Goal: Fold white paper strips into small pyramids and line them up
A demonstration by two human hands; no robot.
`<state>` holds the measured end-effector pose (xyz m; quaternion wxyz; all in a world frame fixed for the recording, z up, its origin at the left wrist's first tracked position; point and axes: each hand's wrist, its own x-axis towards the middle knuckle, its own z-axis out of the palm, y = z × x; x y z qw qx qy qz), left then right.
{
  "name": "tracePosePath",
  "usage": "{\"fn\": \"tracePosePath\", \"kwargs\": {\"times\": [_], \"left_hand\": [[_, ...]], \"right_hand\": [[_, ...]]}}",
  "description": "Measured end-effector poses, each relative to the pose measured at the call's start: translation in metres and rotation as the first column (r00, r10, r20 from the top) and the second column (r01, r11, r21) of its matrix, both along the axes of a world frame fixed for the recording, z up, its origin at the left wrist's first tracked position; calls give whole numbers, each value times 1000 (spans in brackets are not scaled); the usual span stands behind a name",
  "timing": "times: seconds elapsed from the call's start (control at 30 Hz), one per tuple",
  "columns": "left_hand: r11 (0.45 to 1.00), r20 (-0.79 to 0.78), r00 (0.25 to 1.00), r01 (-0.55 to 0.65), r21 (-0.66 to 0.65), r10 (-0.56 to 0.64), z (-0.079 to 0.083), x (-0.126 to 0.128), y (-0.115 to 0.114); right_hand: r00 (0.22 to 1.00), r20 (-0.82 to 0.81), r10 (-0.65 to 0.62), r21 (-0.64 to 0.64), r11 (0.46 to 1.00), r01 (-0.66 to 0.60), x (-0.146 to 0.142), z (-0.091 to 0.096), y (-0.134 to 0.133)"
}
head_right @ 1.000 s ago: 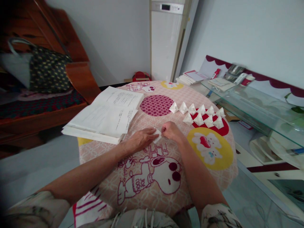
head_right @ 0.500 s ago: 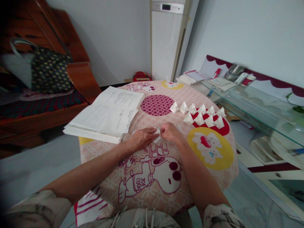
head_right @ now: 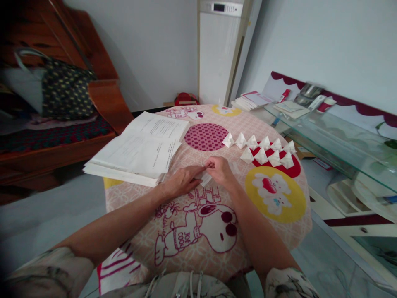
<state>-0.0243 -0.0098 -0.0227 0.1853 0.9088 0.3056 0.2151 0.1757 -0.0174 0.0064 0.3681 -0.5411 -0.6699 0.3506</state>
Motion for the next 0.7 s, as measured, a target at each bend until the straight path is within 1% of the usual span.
{"fn": "tracePosePath", "kwargs": {"times": [0.03,0.1,0.17,0.23,0.3,0.47,0.57,0.7], "left_hand": [[999,23,999,-32,-27,33,-2,0,0],[996,72,995,-58,-74,64,-4,0,-1],[993,109,992,-58,-98,69,-3,1,-1],[993,113,991,-67,-98,78,1,1,-2],[994,66,994,-87,-65,91,8,-1,-4],[988,-147,978,-137,73,146,23,-11,-10],[988,-213,971,-83,128,109,24,-16,-14],[982,-251,967,17,186,31,19,-19,-15]], "right_hand": [[996,-81,-20,-6,1000,20,0,-3,3],[979,-204,-26,-68,998,12,-2,-10,9],[960,-278,-36,-133,991,-1,-4,-15,13],[950,-309,-49,-184,983,-9,-5,-17,16],[946,-315,-73,-228,974,0,-5,-17,16],[938,-322,-126,-280,959,33,-5,-12,13],[933,-336,-131,-284,958,32,-6,-13,13],[932,-337,-129,-268,963,37,-6,-17,13]]}}
